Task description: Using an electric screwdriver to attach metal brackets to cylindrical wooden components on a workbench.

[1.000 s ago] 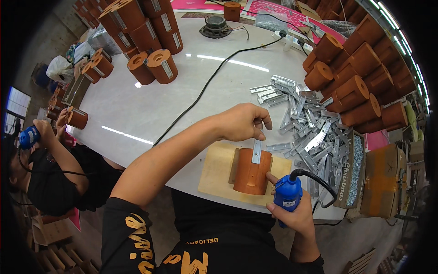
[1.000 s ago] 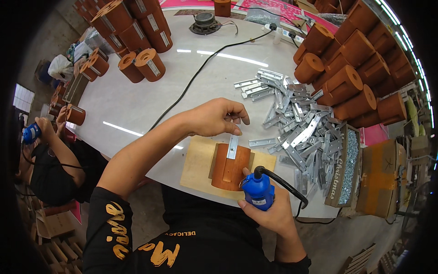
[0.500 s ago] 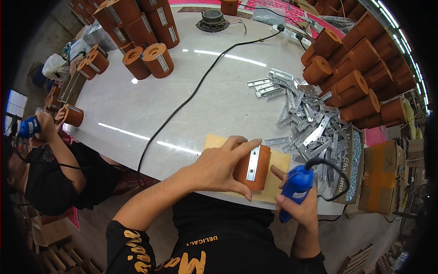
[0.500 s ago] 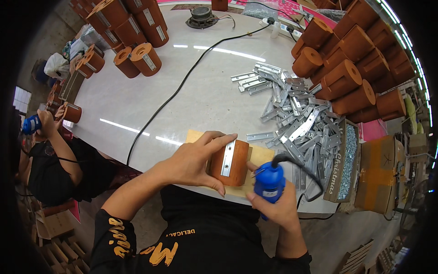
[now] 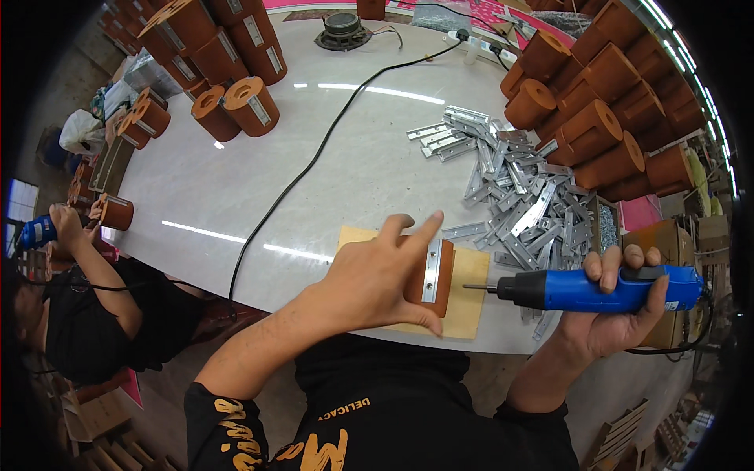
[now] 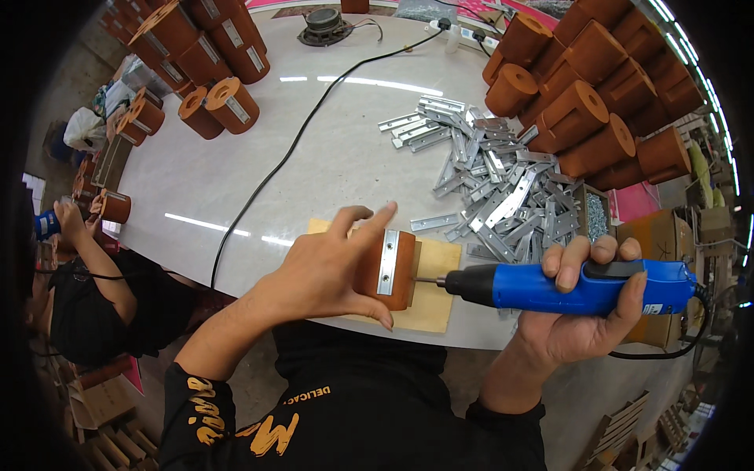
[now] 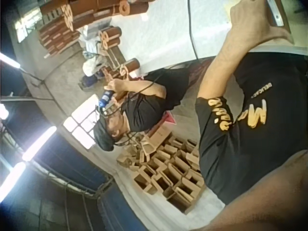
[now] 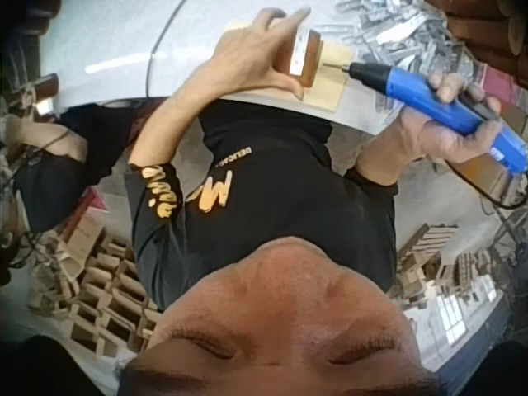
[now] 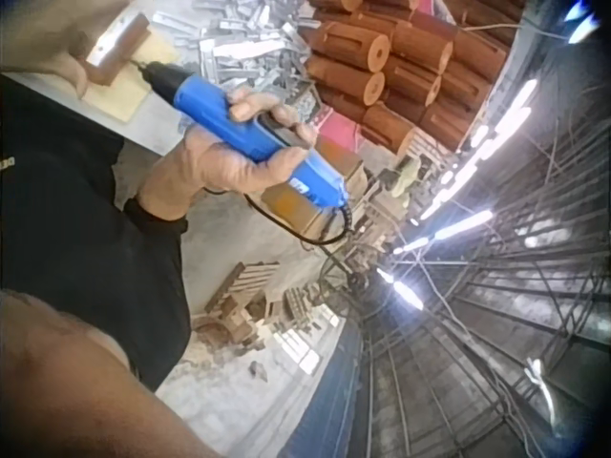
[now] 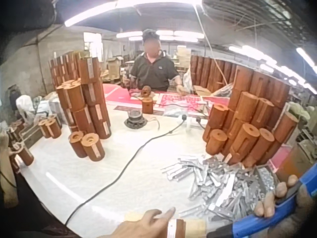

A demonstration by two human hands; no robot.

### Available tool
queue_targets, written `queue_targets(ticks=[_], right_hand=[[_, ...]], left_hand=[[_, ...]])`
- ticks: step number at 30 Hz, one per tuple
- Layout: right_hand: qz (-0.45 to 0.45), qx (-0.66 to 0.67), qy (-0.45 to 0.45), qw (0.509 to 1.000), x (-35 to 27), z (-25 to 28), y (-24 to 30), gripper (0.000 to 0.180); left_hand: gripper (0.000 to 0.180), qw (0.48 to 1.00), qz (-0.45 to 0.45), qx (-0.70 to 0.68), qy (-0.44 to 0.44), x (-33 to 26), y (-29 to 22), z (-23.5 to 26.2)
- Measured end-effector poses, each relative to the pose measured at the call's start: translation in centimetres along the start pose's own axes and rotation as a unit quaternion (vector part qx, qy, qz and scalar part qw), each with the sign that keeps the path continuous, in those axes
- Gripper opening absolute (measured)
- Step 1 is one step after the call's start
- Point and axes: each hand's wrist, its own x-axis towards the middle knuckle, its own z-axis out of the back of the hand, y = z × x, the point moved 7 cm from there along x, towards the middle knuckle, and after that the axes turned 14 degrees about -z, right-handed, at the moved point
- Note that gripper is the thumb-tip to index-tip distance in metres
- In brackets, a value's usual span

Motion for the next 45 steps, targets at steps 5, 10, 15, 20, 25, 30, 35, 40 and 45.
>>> queue_targets(ticks=[5,10,15,20,25,30,35,40,45], right_hand=[[-0.004,0.037,0.065,0.997,1.4,-3.2,-1.5,0.03],[-0.005,0.0,0.14,0.99,1.7,-7.3,-4.0,0.033],[-0.013,-0.001,0.17,0.985,1.6,-8.9,-5.9,0.034],[-0.001,-0.009,0.172,0.985,1.5,-8.5,-5.0,0.034],[0.003,0.013,0.137,0.99,1.6,-7.7,-3.1,0.033],[-0.006,0.025,0.112,0.993,1.8,-6.8,-2.5,0.031],[-0.009,0.046,0.09,0.995,2.0,-5.3,-2.1,0.029],[-0.008,0.057,0.065,0.996,1.8,-4.1,-1.8,0.029],[-0.005,0.057,0.071,0.996,1.6,-4.0,-1.6,0.03]], left_hand=[[0.089,0.681,0.253,-0.642,-0.246,-4.0,4.7,-1.4],[0.093,0.569,0.215,-0.731,-0.307,-3.4,2.2,-1.8],[0.091,0.565,0.185,-0.751,-0.287,-3.5,1.5,-1.7],[0.06,0.638,0.185,-0.71,-0.234,-3.8,1.4,-2.1],[0.028,0.669,0.194,-0.691,-0.192,-4.4,1.1,-2.7],[0.016,0.728,0.198,-0.63,-0.182,-4.5,1.4,-2.8],[0.01,0.683,0.215,-0.647,-0.263,-5.0,2.0,-3.1],[0.01,0.643,0.219,-0.696,-0.231,-4.6,2.1,-2.8],[0.01,0.694,0.194,-0.654,-0.23,-3.4,1.5,-2.0]])
